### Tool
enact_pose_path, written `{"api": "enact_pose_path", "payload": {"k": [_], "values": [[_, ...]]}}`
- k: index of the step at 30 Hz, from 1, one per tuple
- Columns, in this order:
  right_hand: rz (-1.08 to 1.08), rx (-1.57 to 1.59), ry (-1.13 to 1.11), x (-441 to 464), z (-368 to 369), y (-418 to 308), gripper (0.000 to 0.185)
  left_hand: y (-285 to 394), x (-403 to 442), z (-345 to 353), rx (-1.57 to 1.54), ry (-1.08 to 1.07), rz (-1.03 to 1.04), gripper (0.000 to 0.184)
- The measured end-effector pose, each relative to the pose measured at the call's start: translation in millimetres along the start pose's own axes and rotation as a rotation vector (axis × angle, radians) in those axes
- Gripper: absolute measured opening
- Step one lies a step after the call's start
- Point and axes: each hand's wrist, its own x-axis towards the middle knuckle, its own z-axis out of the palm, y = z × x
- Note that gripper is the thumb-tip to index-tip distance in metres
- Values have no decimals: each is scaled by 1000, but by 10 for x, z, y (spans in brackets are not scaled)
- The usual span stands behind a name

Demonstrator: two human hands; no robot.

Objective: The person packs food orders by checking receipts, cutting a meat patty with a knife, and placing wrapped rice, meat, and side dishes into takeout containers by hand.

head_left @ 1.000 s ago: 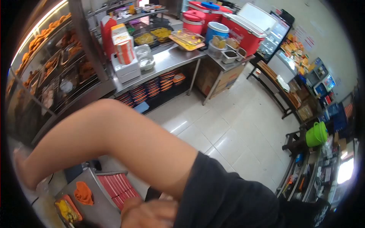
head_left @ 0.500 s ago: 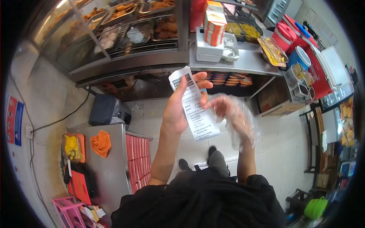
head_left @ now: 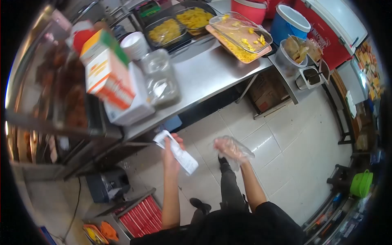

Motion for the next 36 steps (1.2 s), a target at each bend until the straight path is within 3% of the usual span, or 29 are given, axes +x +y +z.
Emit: {"api": "enact_pose_path", "payload": {"k": [1,3,5,7,9,10,13,17,18,19,21,22,23,25,26,28,29,31,36], "values": [[52,16,91,407,-273,453,33,-306,273,-24,161,61,-77,37],[-163,212,226,1198,-831,1142,44,-926,841,-153,368,31,-272,37],[-310,273,302,2273,-1308,2132,45,-1387,1376,-206,299,23,-459,39],[-130,-70,660,2991,-1534,2586,46,-1552,1733,9,152,0,-604,39],[-164,41,544,2914,-1670,2276,42,-1652,1959,158,31,-194,-664,42],[-231,157,459,2748,-1706,1955,40,-1632,2020,333,104,-191,-643,43],[-30,294,463,2321,-1512,1182,40,-1690,2230,565,206,-160,-587,44],[67,238,440,1977,-1232,637,34,-1650,2382,652,425,-74,-597,42],[-109,115,455,2029,-1164,686,33,-1687,2402,610,527,-93,-544,41],[-100,112,452,2017,-1178,682,33,-1708,2405,590,520,-88,-552,41],[14,80,448,1945,-1182,502,34,-1654,2384,635,470,10,-545,39],[54,320,515,1945,-1178,621,34,-1818,2432,461,293,52,-523,38],[68,319,514,1854,-1193,582,34,-1839,2484,343,290,58,-535,38],[74,223,540,1634,-1269,374,30,-1823,2605,114,-99,-393,-608,40],[84,218,537,1566,-1306,519,30,-1819,2610,107,-148,-382,-579,42],[360,250,343,1441,-1353,857,27,-1844,2651,59,-226,-406,-582,43],[370,253,350,1399,-1322,794,27,-1859,2677,37,-293,-436,-582,43],[360,466,144,1316,-1266,564,30,-1895,2696,16,-266,-420,-586,48],[383,408,216,1299,-1145,708,30,-1903,2697,-7,-380,-481,-611,53]]}}
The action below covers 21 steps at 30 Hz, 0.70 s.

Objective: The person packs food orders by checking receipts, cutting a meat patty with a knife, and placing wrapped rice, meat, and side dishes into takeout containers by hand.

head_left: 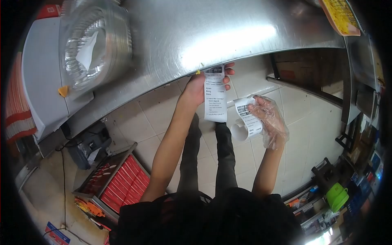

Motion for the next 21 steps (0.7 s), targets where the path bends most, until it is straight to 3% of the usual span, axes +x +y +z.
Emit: {"api": "enact_pose_path", "payload": {"k": [8,10,11,13,15,17,18,20,21], "values": [[-91,72,109,159,241,11,26,-101,45,-140,18,81,-54,54],[-261,-26,338,339,291,53,24,-142,56,-195,-138,-5,-91,37],[-255,-26,340,415,318,52,24,-171,65,-230,-141,-2,-94,37],[-371,-129,353,543,372,24,23,-241,74,-292,-46,340,41,31],[-371,-143,348,627,445,-58,22,-277,82,-390,-37,349,69,27],[-327,-283,359,670,506,-172,23,-320,95,-416,117,573,47,52],[-326,-285,358,794,481,-129,23,-314,84,-445,114,575,48,52],[-619,-543,474,1045,449,-3,27,-265,49,-444,-86,283,-61,46],[-619,-544,472,1078,449,34,27,-256,49,-403,-88,284,-59,46]]}}
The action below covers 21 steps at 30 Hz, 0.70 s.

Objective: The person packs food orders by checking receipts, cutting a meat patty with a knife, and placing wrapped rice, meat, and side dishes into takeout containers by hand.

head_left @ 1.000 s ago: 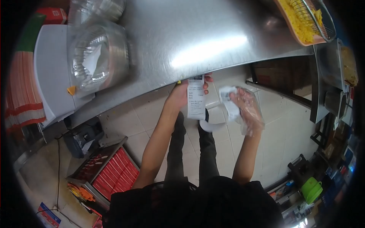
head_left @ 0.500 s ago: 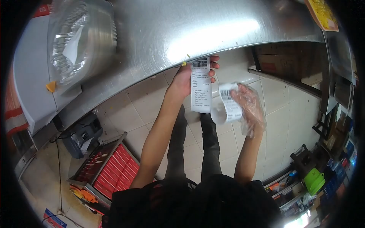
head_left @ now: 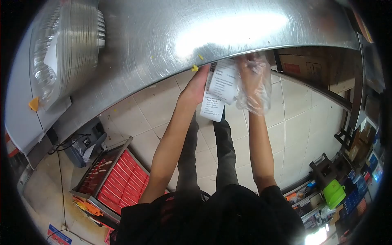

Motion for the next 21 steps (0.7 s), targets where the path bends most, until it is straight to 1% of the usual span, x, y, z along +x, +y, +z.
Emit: {"api": "enact_pose_path", "payload": {"k": [2,3,4,5,6,7,8,10,11,13,14,15,16,17,21], "values": [[-245,-450,24,-7,84,55,31,10,-22,84,350,97,-72,36],[263,-179,-47,204,584,790,37,-1,51,-26,333,103,-87,38],[91,-242,-10,338,507,763,37,12,104,-117,329,109,-85,38],[89,-158,33,552,472,821,37,29,141,-206,309,109,-46,38],[133,-14,69,859,472,928,37,39,150,-269,290,109,-8,38],[199,151,101,1165,443,1017,37,137,43,-48,323,-10,79,39],[250,272,120,1350,415,1079,37,168,31,-63,321,-3,78,39],[315,416,126,1625,322,1152,37,207,27,-135,182,-76,13,41],[331,443,125,1705,295,1173,37,192,56,-232,179,-70,9,41],[348,475,124,1792,274,1208,37,112,183,-588,44,31,82,43],[352,480,122,1804,270,1216,37,59,259,-846,45,32,83,43],[355,489,121,1832,253,1224,37,-2,330,-1132,-50,30,159,45],[362,496,118,1841,252,1232,37,-28,356,-1272,-145,27,234,46],[365,502,119,1862,250,1227,37,-13,351,-1269,-206,27,269,46],[372,511,110,1869,254,1197,37,33,329,-1182,-296,42,277,48]]}}
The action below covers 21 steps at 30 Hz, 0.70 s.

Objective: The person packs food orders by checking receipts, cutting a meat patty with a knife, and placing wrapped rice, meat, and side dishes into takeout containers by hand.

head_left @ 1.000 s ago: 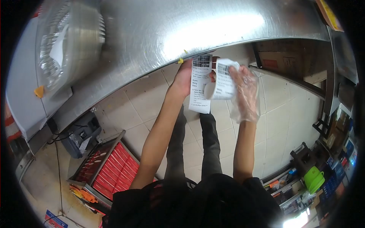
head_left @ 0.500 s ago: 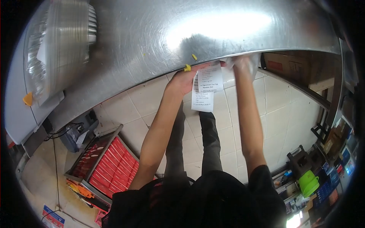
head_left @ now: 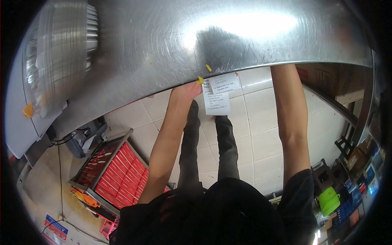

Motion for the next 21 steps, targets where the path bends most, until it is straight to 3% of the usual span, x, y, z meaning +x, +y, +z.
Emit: {"api": "enact_pose_path", "payload": {"k": [13,21], "values": [[19,41,-30,-72,130,-50,38,-7,-29,294,-40,0,-24,58],[21,80,-42,-85,167,-52,39,18,-57,359,15,27,11,54]]}}
